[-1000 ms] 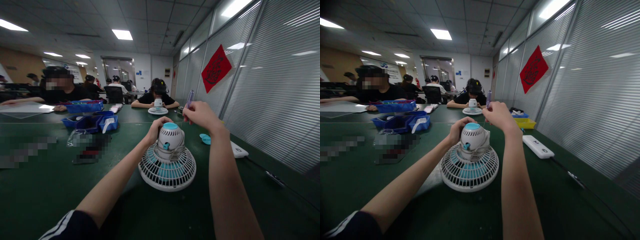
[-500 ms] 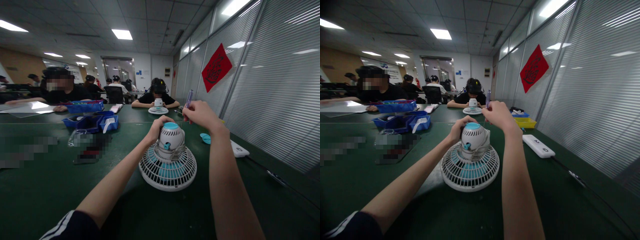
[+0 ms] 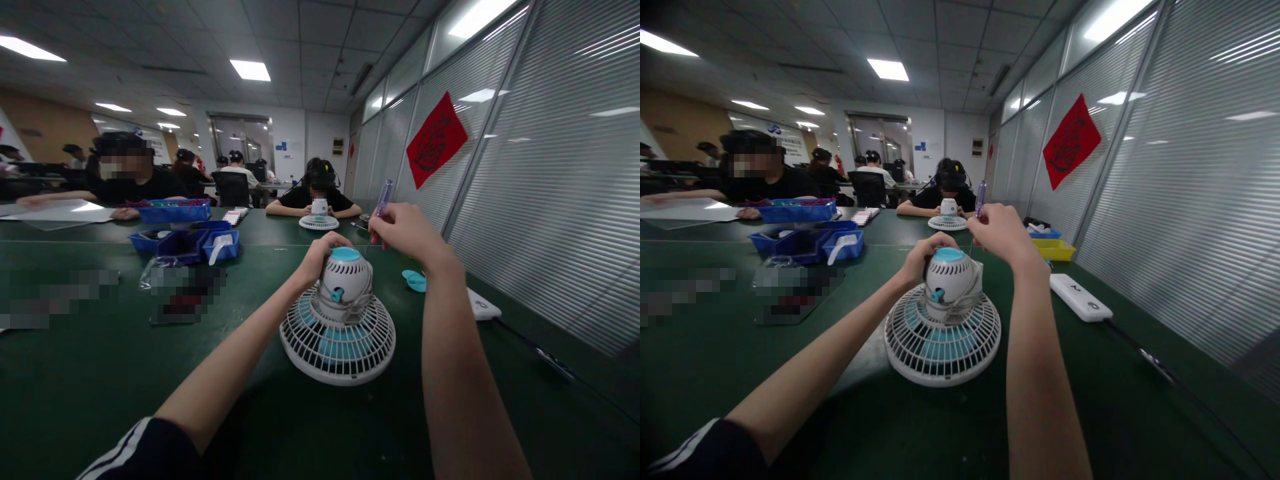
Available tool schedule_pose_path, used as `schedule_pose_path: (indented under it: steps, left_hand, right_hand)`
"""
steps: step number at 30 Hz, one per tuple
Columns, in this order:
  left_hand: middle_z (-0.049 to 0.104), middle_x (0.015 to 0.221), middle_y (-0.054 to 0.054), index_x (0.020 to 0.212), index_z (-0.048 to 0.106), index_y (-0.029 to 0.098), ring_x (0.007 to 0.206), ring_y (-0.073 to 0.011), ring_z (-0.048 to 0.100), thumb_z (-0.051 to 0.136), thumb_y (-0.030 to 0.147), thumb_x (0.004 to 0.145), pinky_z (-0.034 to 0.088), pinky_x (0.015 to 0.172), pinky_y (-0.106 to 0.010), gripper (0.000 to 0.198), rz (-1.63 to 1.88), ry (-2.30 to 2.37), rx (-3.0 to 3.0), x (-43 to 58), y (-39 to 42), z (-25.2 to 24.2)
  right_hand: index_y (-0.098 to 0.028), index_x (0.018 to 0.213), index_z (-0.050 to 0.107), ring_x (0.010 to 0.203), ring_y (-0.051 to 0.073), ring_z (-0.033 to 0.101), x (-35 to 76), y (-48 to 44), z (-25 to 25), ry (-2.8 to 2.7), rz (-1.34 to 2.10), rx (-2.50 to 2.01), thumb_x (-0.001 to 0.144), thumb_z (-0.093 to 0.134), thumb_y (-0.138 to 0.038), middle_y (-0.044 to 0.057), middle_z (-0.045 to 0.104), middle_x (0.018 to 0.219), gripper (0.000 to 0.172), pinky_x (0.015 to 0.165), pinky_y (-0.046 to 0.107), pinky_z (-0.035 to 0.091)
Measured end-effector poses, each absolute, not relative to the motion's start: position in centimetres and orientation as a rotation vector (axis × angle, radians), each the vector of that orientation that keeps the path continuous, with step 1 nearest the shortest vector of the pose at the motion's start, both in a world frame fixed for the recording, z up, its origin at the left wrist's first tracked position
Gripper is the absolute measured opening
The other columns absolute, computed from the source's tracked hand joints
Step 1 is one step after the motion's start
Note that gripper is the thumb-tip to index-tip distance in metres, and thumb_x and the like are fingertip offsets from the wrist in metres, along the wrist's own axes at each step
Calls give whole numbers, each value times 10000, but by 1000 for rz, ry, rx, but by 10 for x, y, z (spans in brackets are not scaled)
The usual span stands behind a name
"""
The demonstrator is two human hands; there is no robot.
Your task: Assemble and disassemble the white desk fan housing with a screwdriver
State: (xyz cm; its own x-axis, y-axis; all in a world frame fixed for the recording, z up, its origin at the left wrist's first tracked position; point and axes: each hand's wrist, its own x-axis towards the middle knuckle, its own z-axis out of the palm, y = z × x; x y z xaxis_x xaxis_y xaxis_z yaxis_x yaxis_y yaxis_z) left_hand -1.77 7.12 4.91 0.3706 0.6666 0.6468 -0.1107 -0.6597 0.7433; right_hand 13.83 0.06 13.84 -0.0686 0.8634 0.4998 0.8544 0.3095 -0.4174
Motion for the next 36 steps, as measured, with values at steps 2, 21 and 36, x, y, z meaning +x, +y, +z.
schedule_pose_path:
  steps: [2,21,36]
  left_hand:
    - [604,764,-71,706,615,139,809,-223,539,348,294,626,421,814,-349,319,1352,485,1889,-18,70,50]
    - [598,728,-46,733,617,145,743,-193,534,369,314,644,423,736,-310,313,1297,497,1755,-16,72,46]
    - [607,770,-35,730,610,149,773,-191,521,411,283,670,416,773,-314,248,1341,532,1794,-13,70,47]
  right_hand:
    - [-154,659,569,462,111,553,137,-1,139,-1885,34,-1494,788,482,-176,41,645,600,157,530,234,430]
    - [-158,661,526,449,87,535,131,-1,138,-1904,105,-1424,829,429,-159,31,622,581,194,511,220,423]
    - [-148,722,567,441,99,535,127,-1,138,-1935,120,-1392,838,425,-170,33,622,589,185,502,240,415]
